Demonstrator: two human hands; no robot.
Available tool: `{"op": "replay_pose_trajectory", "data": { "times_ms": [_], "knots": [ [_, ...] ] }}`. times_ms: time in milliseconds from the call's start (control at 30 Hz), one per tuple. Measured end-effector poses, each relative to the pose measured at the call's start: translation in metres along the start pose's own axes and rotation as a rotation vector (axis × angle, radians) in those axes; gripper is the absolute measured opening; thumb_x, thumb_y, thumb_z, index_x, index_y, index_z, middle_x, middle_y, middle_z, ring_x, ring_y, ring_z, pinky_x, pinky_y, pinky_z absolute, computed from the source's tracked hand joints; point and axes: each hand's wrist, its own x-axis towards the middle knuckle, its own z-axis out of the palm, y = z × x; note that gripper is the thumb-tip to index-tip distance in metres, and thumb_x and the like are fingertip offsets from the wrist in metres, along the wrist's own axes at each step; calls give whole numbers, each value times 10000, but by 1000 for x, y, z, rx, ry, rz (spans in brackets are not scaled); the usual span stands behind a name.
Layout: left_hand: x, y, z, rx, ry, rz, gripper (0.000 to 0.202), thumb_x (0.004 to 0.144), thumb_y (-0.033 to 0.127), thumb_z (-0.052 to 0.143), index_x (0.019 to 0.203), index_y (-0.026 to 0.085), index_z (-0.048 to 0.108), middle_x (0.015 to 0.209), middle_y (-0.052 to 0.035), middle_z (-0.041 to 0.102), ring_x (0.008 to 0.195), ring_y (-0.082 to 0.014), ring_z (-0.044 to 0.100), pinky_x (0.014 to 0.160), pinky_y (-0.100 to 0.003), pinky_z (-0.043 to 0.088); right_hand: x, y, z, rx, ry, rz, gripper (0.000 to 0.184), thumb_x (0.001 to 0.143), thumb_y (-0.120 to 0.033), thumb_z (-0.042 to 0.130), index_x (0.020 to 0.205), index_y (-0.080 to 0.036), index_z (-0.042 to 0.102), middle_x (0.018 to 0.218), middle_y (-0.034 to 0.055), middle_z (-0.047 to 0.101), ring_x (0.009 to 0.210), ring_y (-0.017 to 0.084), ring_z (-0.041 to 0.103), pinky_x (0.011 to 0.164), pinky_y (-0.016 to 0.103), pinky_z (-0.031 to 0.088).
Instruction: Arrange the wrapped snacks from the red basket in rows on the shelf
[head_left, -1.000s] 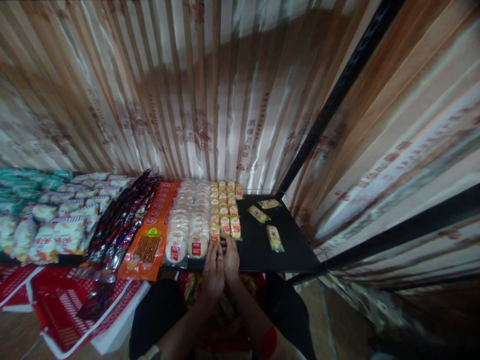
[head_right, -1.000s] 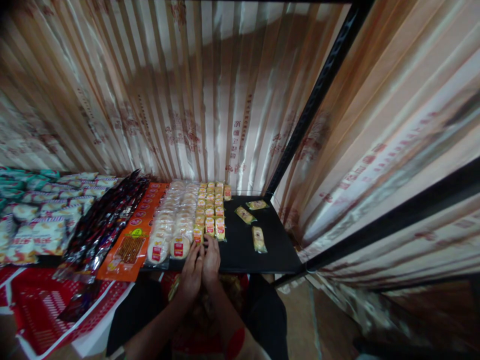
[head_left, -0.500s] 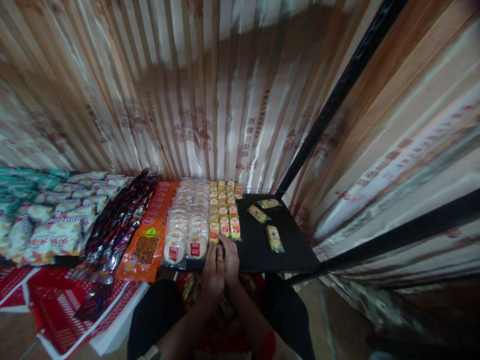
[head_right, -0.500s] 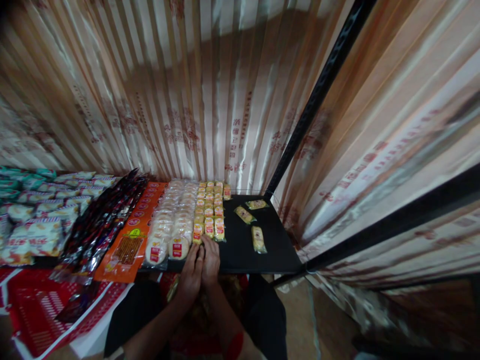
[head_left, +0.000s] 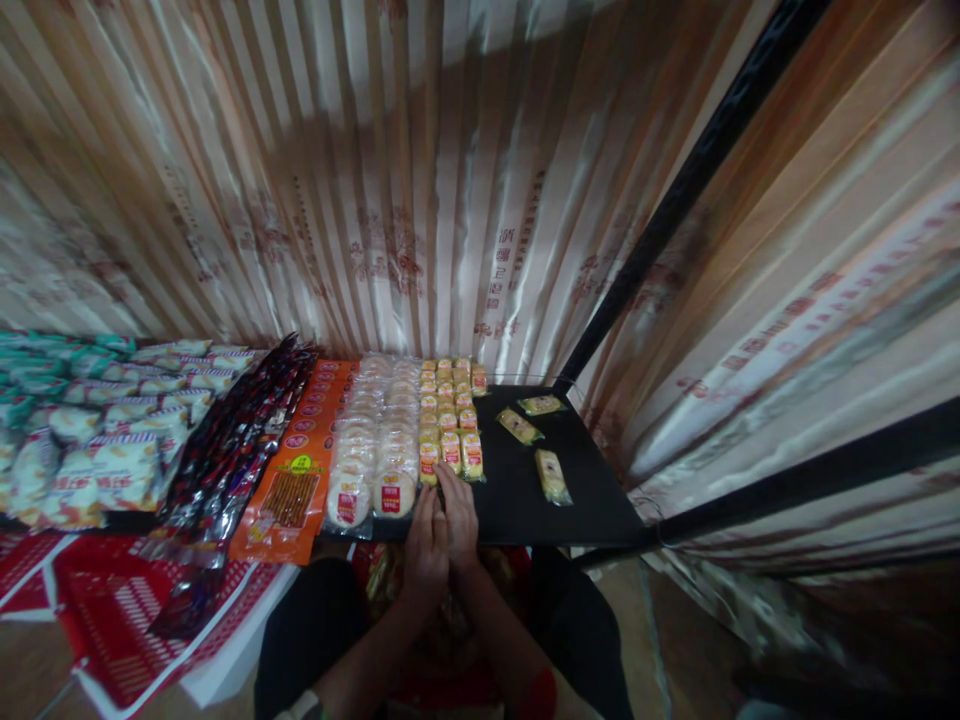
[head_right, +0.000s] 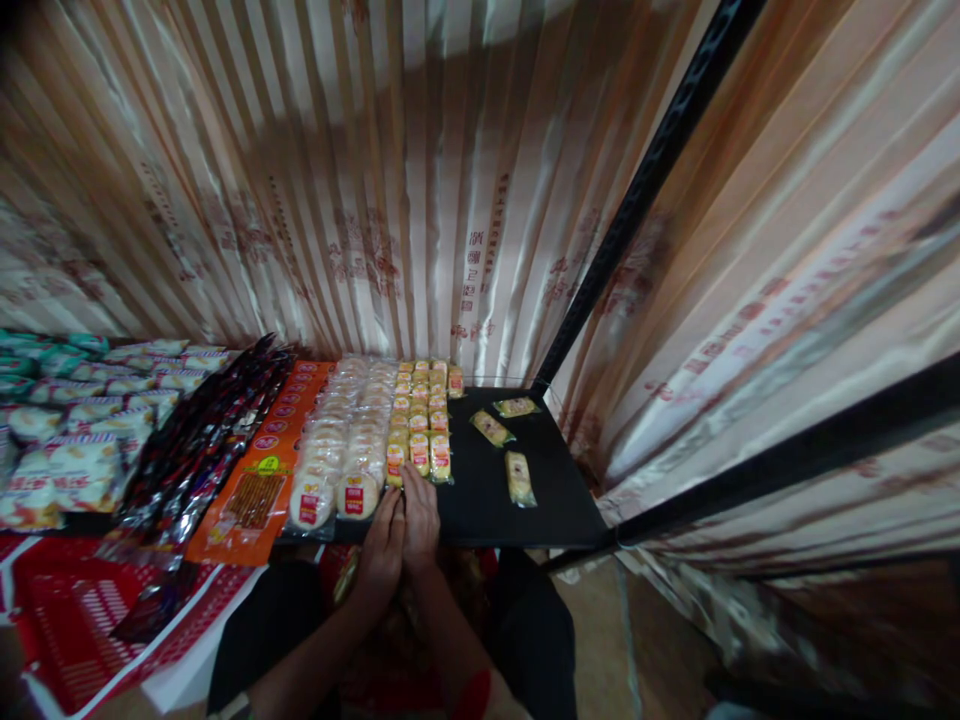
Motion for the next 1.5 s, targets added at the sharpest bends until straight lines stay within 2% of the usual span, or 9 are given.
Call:
{"op": "replay_pose_trajectory", "data": {
  "times_ms": [300,433,667,800,1033,1233,1300,1367,1500],
  "knots": [
    [-4,1,-2,21,-29,36,495,858,343,268,1236,67,429,1348,-155,400,1269,-178,336,1088,-324,231,0,-1,-2,-11,-39,-19,496,812,-126,300,1288,-213,408,1287,44,489,1224,145,372,1010,348,331],
    [-5,1,-2,23,-10,31,488,852,357,275,1230,98,443,1328,-131,433,1259,-171,351,1089,-325,228,-1,-2,-2,-26,-68,-20,527,792,-113,323,1297,-245,394,1302,22,472,1221,150,371,1011,341,333],
    [-3,14,-6,25,-24,-6,459,837,318,297,1213,115,467,1319,-117,449,1242,-173,373,1078,-339,246,1,-7,-4,20,-42,93,486,776,-134,371,1210,-316,494,1290,-3,461,1138,161,427,972,327,373],
    [-6,20,-6,48,-27,-17,464,830,312,310,1216,106,465,1324,-118,443,1235,-178,382,1070,-340,263,-6,-11,-10,87,22,108,467,774,-133,350,1182,-286,519,1237,17,500,1138,159,425,978,352,363],
    [-41,12,-8,130,-7,91,393,831,262,298,1116,144,542,1172,-99,563,1107,-182,484,1017,-359,333,-57,-11,-28,128,145,142,343,802,-200,334,1025,-176,593,1033,92,586,988,173,528,907,359,419],
    [-85,-12,-15,208,-136,179,345,801,207,338,1040,181,585,1166,-85,562,1114,-188,479,1019,-390,330,-115,14,-27,32,-13,245,291,814,-296,353,902,-206,615,887,80,648,844,189,594,784,351,471],
    [-94,-27,-15,258,-198,125,325,763,167,385,1002,185,605,1181,-88,560,1147,-200,460,1030,-400,312,-130,24,-21,-11,-53,326,294,804,-281,353,888,-195,621,870,98,662,840,204,609,783,360,469],
    [-99,-42,-16,322,-231,-5,336,709,109,417,975,164,615,1199,-108,550,1173,-210,443,1035,-381,300,-142,32,-14,-17,-152,378,266,774,-255,384,823,-186,636,811,110,675,779,215,626,746,354,474],
    [-96,-63,-22,416,-311,-210,357,711,86,407,1003,164,597,1136,-107,594,1124,-193,493,991,-330,336,-158,38,-4,53,-276,385,192,668,-184,475,728,-190,657,737,90,698,694,213,638,661,314,480]
  ]
}}
